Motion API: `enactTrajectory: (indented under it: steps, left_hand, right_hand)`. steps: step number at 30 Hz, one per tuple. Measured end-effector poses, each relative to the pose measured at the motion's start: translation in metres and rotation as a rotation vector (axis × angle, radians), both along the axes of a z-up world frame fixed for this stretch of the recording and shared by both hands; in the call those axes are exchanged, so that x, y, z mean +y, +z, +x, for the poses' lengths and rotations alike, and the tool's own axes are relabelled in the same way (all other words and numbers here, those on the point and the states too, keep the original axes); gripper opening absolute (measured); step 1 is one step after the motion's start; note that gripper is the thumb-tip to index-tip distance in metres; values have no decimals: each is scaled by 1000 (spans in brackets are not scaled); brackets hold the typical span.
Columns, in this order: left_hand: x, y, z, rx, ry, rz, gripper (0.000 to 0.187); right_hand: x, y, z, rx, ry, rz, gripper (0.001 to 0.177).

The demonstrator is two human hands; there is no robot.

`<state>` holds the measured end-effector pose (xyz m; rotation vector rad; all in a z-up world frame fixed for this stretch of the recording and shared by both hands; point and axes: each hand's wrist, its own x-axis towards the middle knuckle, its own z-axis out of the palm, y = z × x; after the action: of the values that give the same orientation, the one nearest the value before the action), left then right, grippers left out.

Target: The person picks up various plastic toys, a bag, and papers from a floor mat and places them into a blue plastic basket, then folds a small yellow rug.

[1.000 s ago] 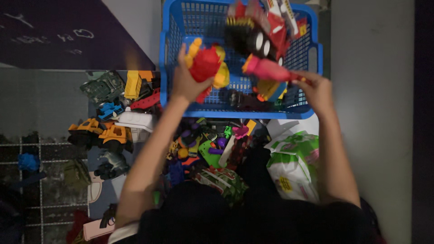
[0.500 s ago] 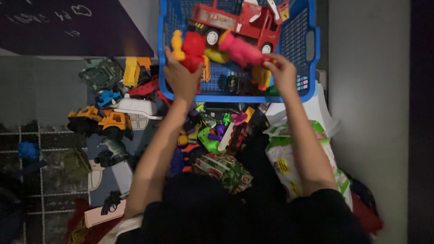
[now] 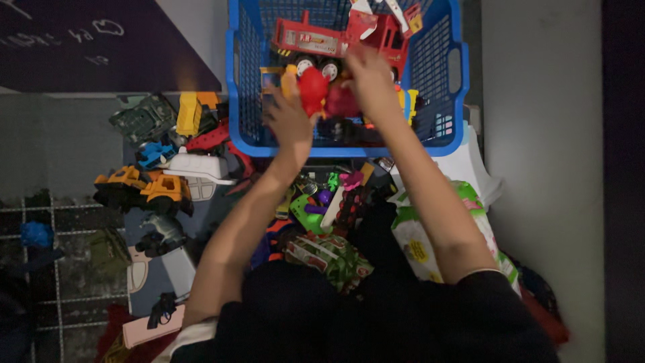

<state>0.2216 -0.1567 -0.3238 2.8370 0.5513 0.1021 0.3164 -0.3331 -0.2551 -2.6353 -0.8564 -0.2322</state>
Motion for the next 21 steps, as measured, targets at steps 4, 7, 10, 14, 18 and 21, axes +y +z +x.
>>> enactTrajectory:
  steps: [4, 7, 10, 14, 18, 21]
  left_hand:
    - [-3, 5, -15, -176, -138, 209, 108]
    - [-8, -2, -28, -199, -442, -54, 107]
    - [-17, -9, -39, -212, -582, -179, 107]
    - [-12, -10, -35, -88, -786, -122, 107]
    - [-14, -10, -37, -113, -926, 37, 83]
    - [-17, -17, -36, -49, -947, 114, 67]
  right_hand:
    - [-53, -82, 14, -118, -299, 484, 58]
    - [-109, -146, 19, 180, -881, 247, 70]
    - [-145, -195, 16, 689, -958, 53, 92]
    - [-148, -213, 13, 661, -343, 389, 103]
    - [-94, -169, -32, 324, -693, -95, 69]
    - [-37, -152, -59, 667, -514, -323, 53]
